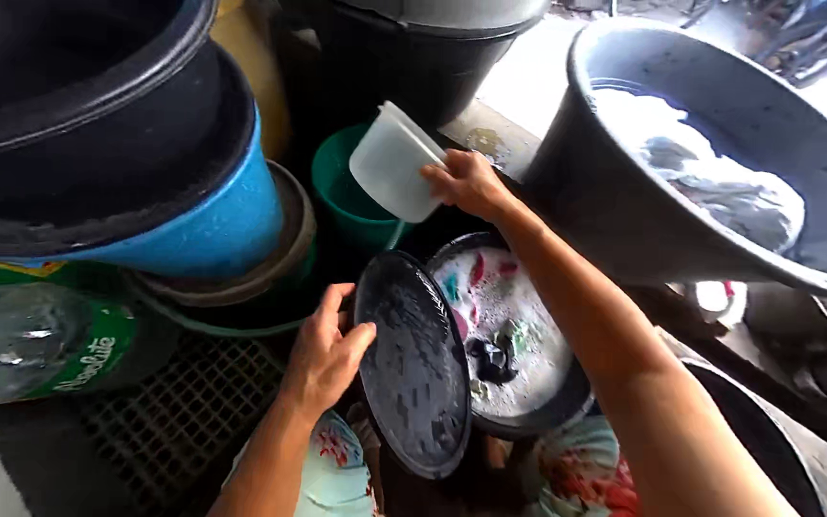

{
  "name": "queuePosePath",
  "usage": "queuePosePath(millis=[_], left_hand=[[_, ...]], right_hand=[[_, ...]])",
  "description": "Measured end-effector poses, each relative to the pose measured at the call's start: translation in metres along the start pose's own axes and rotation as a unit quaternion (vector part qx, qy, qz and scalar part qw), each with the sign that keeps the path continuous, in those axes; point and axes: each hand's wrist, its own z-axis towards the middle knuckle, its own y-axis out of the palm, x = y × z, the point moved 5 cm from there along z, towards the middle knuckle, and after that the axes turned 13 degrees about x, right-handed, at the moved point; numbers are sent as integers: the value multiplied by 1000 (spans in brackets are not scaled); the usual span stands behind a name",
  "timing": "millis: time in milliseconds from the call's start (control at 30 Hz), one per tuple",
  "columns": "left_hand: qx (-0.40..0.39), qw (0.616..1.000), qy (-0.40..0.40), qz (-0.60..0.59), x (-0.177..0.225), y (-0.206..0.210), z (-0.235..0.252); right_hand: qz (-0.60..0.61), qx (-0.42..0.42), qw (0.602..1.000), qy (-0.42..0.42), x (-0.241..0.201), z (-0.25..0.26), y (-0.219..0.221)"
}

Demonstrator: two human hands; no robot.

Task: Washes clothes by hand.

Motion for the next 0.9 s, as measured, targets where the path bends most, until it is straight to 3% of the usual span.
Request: queuePosePath(millis=[133, 333, 600, 900], left_hand=[[-10, 1000, 7, 0, -9, -4, 11], [-16, 999, 12, -48, -21, -11, 19], [-66, 995, 1, -73, -24, -9, 33], [-70, 995, -4, -68, -19, -8, 38]], right_hand=[[-62, -107, 990, 72, 18, 95, 92], [-200, -236, 936, 170, 48, 135, 176], [-394, -309, 862, 84, 87, 150, 235], [-422, -357, 833, -24, 127, 140, 265]])
